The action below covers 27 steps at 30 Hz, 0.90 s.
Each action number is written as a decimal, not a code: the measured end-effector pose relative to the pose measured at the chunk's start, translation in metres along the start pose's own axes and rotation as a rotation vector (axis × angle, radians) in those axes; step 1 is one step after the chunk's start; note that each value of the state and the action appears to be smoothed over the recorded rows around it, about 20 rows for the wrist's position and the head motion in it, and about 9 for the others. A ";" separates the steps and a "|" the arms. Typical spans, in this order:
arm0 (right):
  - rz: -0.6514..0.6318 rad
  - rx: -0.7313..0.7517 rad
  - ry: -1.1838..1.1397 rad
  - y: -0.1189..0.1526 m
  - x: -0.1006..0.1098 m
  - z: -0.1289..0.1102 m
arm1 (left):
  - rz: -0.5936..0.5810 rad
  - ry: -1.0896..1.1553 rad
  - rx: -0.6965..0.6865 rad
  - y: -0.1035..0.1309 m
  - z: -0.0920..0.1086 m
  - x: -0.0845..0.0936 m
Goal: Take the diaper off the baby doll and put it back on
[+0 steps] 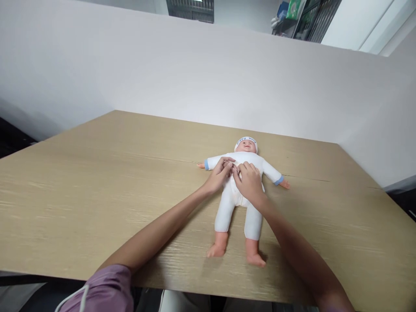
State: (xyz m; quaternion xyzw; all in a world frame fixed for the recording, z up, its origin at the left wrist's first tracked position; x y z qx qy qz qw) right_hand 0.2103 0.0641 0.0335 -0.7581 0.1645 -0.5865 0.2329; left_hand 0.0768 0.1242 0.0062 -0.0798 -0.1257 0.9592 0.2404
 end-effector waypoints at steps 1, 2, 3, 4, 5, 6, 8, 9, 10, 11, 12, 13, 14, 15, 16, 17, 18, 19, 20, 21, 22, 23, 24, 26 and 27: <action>-0.006 0.002 -0.023 -0.001 0.000 0.002 | 0.016 -0.006 -0.007 0.001 -0.002 0.004; -0.012 0.001 -0.049 -0.001 -0.001 0.005 | 0.031 -0.024 -0.016 0.003 -0.004 0.008; -0.018 -0.002 -0.076 -0.002 -0.001 0.007 | 0.042 -0.053 -0.022 0.004 -0.007 0.012; -0.021 -0.010 -0.102 -0.002 -0.001 0.009 | 0.049 -0.088 -0.025 0.005 -0.010 0.015; -0.023 -0.021 -0.129 -0.002 -0.001 0.011 | 0.049 -0.122 -0.023 0.006 -0.014 0.017; -0.024 -0.034 -0.157 -0.002 -0.001 0.013 | 0.045 -0.145 -0.019 0.006 -0.018 0.018; -0.026 -0.066 -0.220 -0.003 -0.001 0.017 | 0.050 -0.160 -0.010 0.006 -0.025 0.020; -0.021 -0.086 -0.257 -0.003 -0.001 0.018 | 0.062 -0.158 -0.006 0.005 -0.028 0.020; -0.012 -0.109 -0.295 -0.004 0.000 0.020 | 0.084 -0.157 -0.006 0.005 -0.029 0.020; 0.000 -0.133 -0.334 -0.005 0.001 0.021 | 0.114 -0.167 -0.013 0.004 -0.027 0.020; 0.016 -0.157 -0.370 -0.006 0.002 0.022 | 0.148 -0.192 -0.030 0.005 -0.023 0.019; 0.035 -0.174 -0.402 -0.007 0.004 0.021 | 0.183 -0.230 -0.062 0.007 -0.017 0.017; 0.054 -0.182 -0.426 -0.007 0.007 0.020 | 0.205 -0.276 -0.105 0.011 -0.008 0.014; 0.077 -0.178 -0.440 -0.006 0.012 0.017 | 0.206 -0.323 -0.155 0.017 0.003 0.011; 0.104 -0.165 -0.448 -0.003 0.018 0.014 | 0.177 -0.370 -0.207 0.024 0.016 0.006; 0.131 -0.145 -0.456 0.003 0.025 0.009 | 0.119 -0.419 -0.254 0.034 0.029 0.000; 0.149 -0.123 -0.469 0.013 0.033 0.004 | 0.036 -0.476 -0.288 0.045 0.040 -0.006; 0.151 -0.105 -0.491 0.025 0.042 0.000 | -0.063 -0.543 -0.308 0.058 0.050 -0.012; 0.132 -0.092 -0.526 0.040 0.050 -0.004 | -0.170 -0.624 -0.318 0.071 0.057 -0.017; 0.079 -0.082 -0.566 0.057 0.057 -0.006 | -0.274 -0.710 -0.322 0.084 0.062 -0.021; 0.005 -0.085 -0.612 0.074 0.061 -0.007 | -0.362 -0.795 -0.320 0.096 0.063 -0.023; -0.094 -0.081 -0.639 0.091 0.064 -0.006 | -0.424 -0.869 -0.310 0.106 0.061 -0.024; -0.181 -0.082 -0.632 0.106 0.066 -0.004 | -0.453 -0.929 -0.294 0.112 0.058 -0.024; -0.242 -0.114 -0.549 0.125 0.065 0.007 | -0.428 -1.005 -0.238 0.115 0.046 -0.021; -0.228 -0.135 -0.487 0.128 0.064 0.013 | -0.386 -1.023 -0.204 0.112 0.041 -0.019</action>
Point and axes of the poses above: each hand's wrist, its own y-axis away from the middle knuckle, its own x-axis out of the back of the hand, z = x × y, the point moved 3 cm from there along -y, towards the middle knuckle, and after that the axes turned 2 degrees about z, right-handed, at the moved point
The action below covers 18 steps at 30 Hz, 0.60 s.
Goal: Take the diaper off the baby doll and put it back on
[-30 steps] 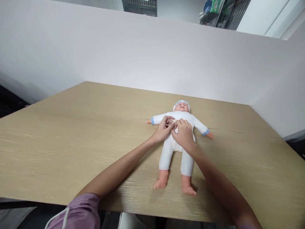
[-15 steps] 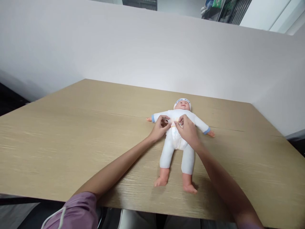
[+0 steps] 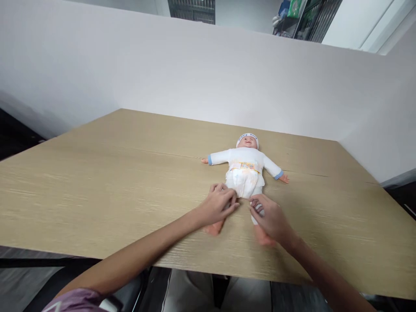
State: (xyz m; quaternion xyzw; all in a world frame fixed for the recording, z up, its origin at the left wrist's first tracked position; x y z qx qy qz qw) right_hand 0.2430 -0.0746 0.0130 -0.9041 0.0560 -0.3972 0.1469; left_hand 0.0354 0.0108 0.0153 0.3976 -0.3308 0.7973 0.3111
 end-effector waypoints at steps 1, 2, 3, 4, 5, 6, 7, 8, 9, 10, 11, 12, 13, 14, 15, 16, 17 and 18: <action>0.038 -0.022 0.054 -0.001 0.001 0.006 | 0.024 -0.003 0.046 -0.004 -0.005 -0.003; 0.074 -0.043 0.099 -0.005 0.002 0.011 | 0.053 -0.003 0.082 -0.008 -0.010 -0.006; 0.097 -0.060 0.136 -0.011 0.001 0.014 | 0.084 -0.001 0.110 -0.014 -0.013 -0.007; 0.102 -0.069 0.164 -0.017 -0.001 0.015 | 0.113 -0.001 0.132 -0.019 -0.016 -0.009; 0.095 -0.067 0.186 -0.022 -0.004 0.015 | 0.134 -0.004 0.149 -0.023 -0.017 -0.010; 0.085 -0.052 0.213 -0.025 -0.007 0.014 | 0.142 -0.008 0.158 -0.026 -0.018 -0.011; 0.078 -0.027 0.249 -0.027 -0.011 0.012 | 0.139 -0.008 0.161 -0.028 -0.019 -0.012; 0.076 0.001 0.289 -0.027 -0.015 0.010 | 0.129 -0.001 0.160 -0.029 -0.020 -0.013; 0.079 0.024 0.324 -0.025 -0.019 0.008 | 0.116 0.012 0.156 -0.029 -0.020 -0.014; 0.088 0.037 0.349 -0.023 -0.022 0.007 | 0.103 0.029 0.148 -0.028 -0.021 -0.015; 0.099 0.040 0.359 -0.020 -0.023 0.007 | 0.095 0.047 0.139 -0.027 -0.021 -0.015; 0.107 0.035 0.351 -0.017 -0.025 0.007 | 0.096 0.064 0.128 -0.026 -0.022 -0.015; 0.111 0.026 0.328 -0.014 -0.025 0.007 | 0.104 0.079 0.113 -0.025 -0.022 -0.015; 0.115 0.016 0.296 -0.012 -0.025 0.007 | 0.119 0.093 0.095 -0.023 -0.022 -0.014; 0.121 0.009 0.265 -0.011 -0.025 0.007 | 0.141 0.107 0.078 -0.022 -0.023 -0.014; 0.131 0.005 0.240 -0.010 -0.025 0.006 | 0.165 0.122 0.063 -0.021 -0.023 -0.013; 0.140 0.006 0.224 -0.009 -0.025 0.005 | 0.188 0.137 0.054 -0.020 -0.023 -0.012; 0.147 0.009 0.214 -0.009 -0.025 0.004 | 0.203 0.151 0.051 -0.019 -0.023 -0.012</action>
Point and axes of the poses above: each hand's wrist, its own y-axis away from the middle knuckle, its own x-axis out of the back of the hand, z = x × y, the point moved 3 cm from there along -y, towards the middle knuckle, and after that the axes turned 2 degrees about z, right-handed, at the moved point
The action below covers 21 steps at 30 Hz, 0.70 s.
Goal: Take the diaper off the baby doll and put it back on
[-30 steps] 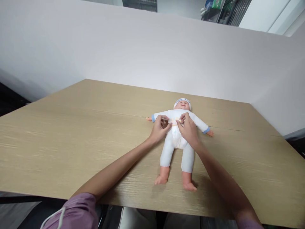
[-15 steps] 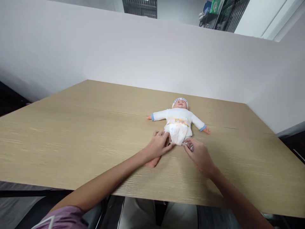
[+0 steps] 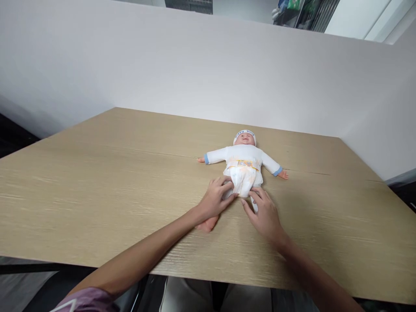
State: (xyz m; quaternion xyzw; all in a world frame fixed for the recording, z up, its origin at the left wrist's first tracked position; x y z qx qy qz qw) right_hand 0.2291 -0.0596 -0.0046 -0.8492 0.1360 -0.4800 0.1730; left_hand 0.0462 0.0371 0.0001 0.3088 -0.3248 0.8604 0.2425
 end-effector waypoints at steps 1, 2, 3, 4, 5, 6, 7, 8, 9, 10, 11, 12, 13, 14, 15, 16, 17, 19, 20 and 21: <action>0.005 0.001 -0.005 0.000 0.000 -0.001 | 0.007 0.010 0.001 0.000 0.000 0.000; 0.004 0.001 -0.008 0.000 -0.001 -0.001 | 0.003 0.016 0.004 0.000 0.000 0.000; -0.003 -0.002 -0.010 0.000 -0.001 -0.002 | -0.009 0.018 0.008 -0.001 0.000 0.000; -0.012 -0.007 -0.012 -0.001 -0.002 -0.002 | -0.025 0.019 0.013 -0.001 0.001 0.000; -0.020 -0.014 -0.012 -0.001 -0.003 -0.002 | -0.038 0.019 0.021 -0.002 0.001 0.000; -0.025 -0.023 -0.009 -0.002 -0.003 -0.001 | -0.049 0.019 0.030 -0.003 0.001 -0.001; -0.026 -0.036 -0.004 -0.003 -0.004 -0.001 | -0.056 0.022 0.040 -0.004 0.001 -0.001; -0.021 -0.054 -0.004 -0.003 -0.004 0.000 | -0.058 0.027 0.050 -0.004 0.000 -0.001; -0.010 -0.077 -0.011 -0.004 -0.005 0.002 | -0.055 0.037 0.059 -0.005 0.000 -0.001; 0.006 -0.102 -0.025 -0.005 -0.005 0.003 | -0.049 0.050 0.066 -0.005 -0.001 -0.002; 0.026 -0.126 -0.043 -0.006 -0.006 0.005 | -0.040 0.066 0.072 -0.005 -0.001 -0.002; 0.043 -0.147 -0.063 -0.007 -0.006 0.006 | -0.027 0.084 0.078 -0.005 -0.002 -0.002; 0.057 -0.168 -0.086 -0.008 -0.006 0.008 | -0.008 0.103 0.086 -0.004 -0.003 -0.003; 0.070 -0.190 -0.112 -0.008 -0.006 0.009 | 0.015 0.122 0.099 -0.004 -0.004 -0.003; 0.079 -0.215 -0.141 -0.009 -0.006 0.010 | 0.037 0.144 0.118 -0.004 -0.006 -0.004; 0.084 -0.241 -0.174 -0.010 -0.006 0.012 | 0.061 0.164 0.148 -0.003 -0.008 -0.004; 0.089 -0.267 -0.209 -0.011 -0.005 0.013 | 0.089 0.181 0.186 -0.003 -0.010 -0.005; 0.101 -0.312 -0.259 -0.012 -0.001 0.015 | 0.143 0.205 0.270 -0.001 -0.014 -0.006; 0.106 -0.327 -0.265 -0.013 0.001 0.016 | 0.163 0.215 0.303 0.000 -0.016 -0.007; 0.108 -0.334 -0.258 -0.013 0.004 0.016 | 0.174 0.222 0.323 0.001 -0.017 -0.007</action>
Point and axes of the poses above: each hand's wrist, its own y-axis away from the middle knuckle, its own x-axis out of the back of the hand, z = x × y, the point moved 3 cm from there along -y, towards the middle knuckle, and after that the axes turned 2 degrees about z, right-handed, at the moved point
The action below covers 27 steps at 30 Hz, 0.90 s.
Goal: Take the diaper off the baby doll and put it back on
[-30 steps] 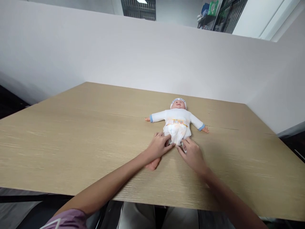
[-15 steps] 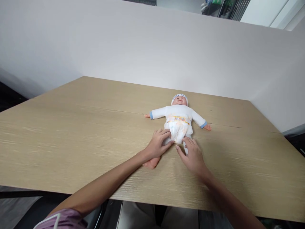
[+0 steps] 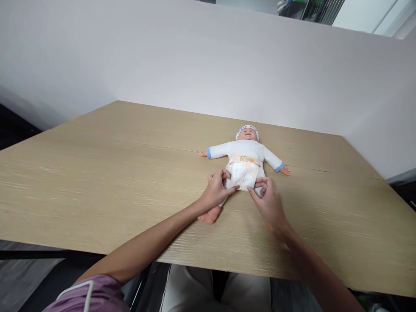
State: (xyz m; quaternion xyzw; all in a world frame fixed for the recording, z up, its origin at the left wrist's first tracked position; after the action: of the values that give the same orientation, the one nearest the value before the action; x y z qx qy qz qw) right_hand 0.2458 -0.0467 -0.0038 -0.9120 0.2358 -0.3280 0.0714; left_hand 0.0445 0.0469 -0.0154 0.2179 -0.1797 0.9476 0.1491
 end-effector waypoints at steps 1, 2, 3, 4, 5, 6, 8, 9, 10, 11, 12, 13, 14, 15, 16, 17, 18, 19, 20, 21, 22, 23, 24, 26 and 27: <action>0.004 0.004 0.019 0.000 0.003 -0.001 | 0.004 0.004 0.009 0.000 -0.001 0.000; 0.006 0.020 0.046 -0.001 0.005 -0.002 | 0.002 0.004 0.010 0.001 -0.001 0.000; 0.003 0.045 0.078 -0.001 0.006 -0.003 | -0.002 -0.001 0.008 0.001 -0.001 0.000; -0.003 0.075 0.111 0.000 0.007 -0.005 | -0.004 -0.013 0.005 0.001 -0.001 0.000; -0.012 0.105 0.139 0.000 0.008 -0.005 | -0.008 -0.030 0.001 0.001 -0.001 0.000; -0.024 0.133 0.159 0.000 0.007 -0.006 | -0.013 -0.047 -0.003 0.001 0.000 0.000; -0.044 0.175 0.173 0.000 0.004 -0.006 | -0.044 -0.072 -0.013 0.000 0.000 -0.001; -0.048 0.185 0.168 -0.001 0.003 -0.006 | -0.061 -0.074 -0.016 -0.001 0.000 -0.002; -0.047 0.183 0.156 -0.001 0.002 -0.004 | -0.075 -0.067 -0.013 -0.002 0.000 -0.001; -0.045 0.165 0.138 -0.003 0.001 -0.003 | -0.087 -0.049 -0.003 -0.003 0.000 -0.001; -0.046 0.133 0.115 -0.004 0.001 0.000 | -0.102 -0.015 0.012 -0.004 -0.001 0.000; -0.058 0.089 0.087 -0.005 0.001 0.003 | -0.126 0.037 0.033 -0.005 -0.002 0.001; -0.078 0.041 0.055 -0.007 0.002 0.006 | -0.158 0.107 0.057 -0.006 -0.004 0.002; -0.104 -0.006 0.019 -0.008 0.003 0.008 | -0.195 0.187 0.081 -0.008 -0.005 0.004; -0.132 -0.044 -0.016 -0.009 0.004 0.010 | -0.230 0.273 0.104 -0.009 -0.006 0.005; -0.156 -0.070 -0.044 -0.010 0.005 0.012 | -0.258 0.354 0.125 -0.010 -0.007 0.006; -0.168 -0.081 -0.058 -0.010 0.007 0.013 | -0.275 0.423 0.144 -0.011 -0.008 0.006; -0.164 -0.073 -0.054 -0.010 0.008 0.012 | -0.284 0.474 0.161 -0.011 -0.009 0.007; -0.145 -0.044 -0.031 -0.010 0.010 0.011 | -0.287 0.510 0.176 -0.012 -0.010 0.007; -0.115 0.005 0.006 -0.010 0.012 0.009 | -0.289 0.534 0.189 -0.012 -0.011 0.006; -0.074 0.069 0.048 -0.009 0.013 0.006 | -0.289 0.550 0.199 -0.012 -0.012 0.005; -0.028 0.140 0.087 -0.008 0.015 0.003 | -0.288 0.558 0.206 -0.012 -0.012 0.003; 0.012 0.207 0.118 -0.007 0.015 0.001 | -0.282 0.562 0.210 -0.011 -0.012 0.002; 0.060 0.290 0.145 -0.005 0.016 -0.002 | -0.250 0.571 0.203 -0.011 -0.012 -0.001; 0.065 0.305 0.141 -0.004 0.016 -0.002 | -0.227 0.577 0.198 -0.010 -0.012 -0.001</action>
State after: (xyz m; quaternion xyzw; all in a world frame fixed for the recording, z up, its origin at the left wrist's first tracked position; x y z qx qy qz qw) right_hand 0.2569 -0.0504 0.0080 -0.8572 0.2171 -0.4205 0.2029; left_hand 0.0446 0.0608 -0.0226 -0.0278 -0.0117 0.9604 0.2769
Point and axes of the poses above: each hand's wrist, its own y-axis away from the middle knuckle, its own x-axis out of the back of the hand, z = x × y, the point moved 3 cm from there along -y, towards the middle knuckle, and after that the axes turned 2 degrees about z, right-handed, at the moved point
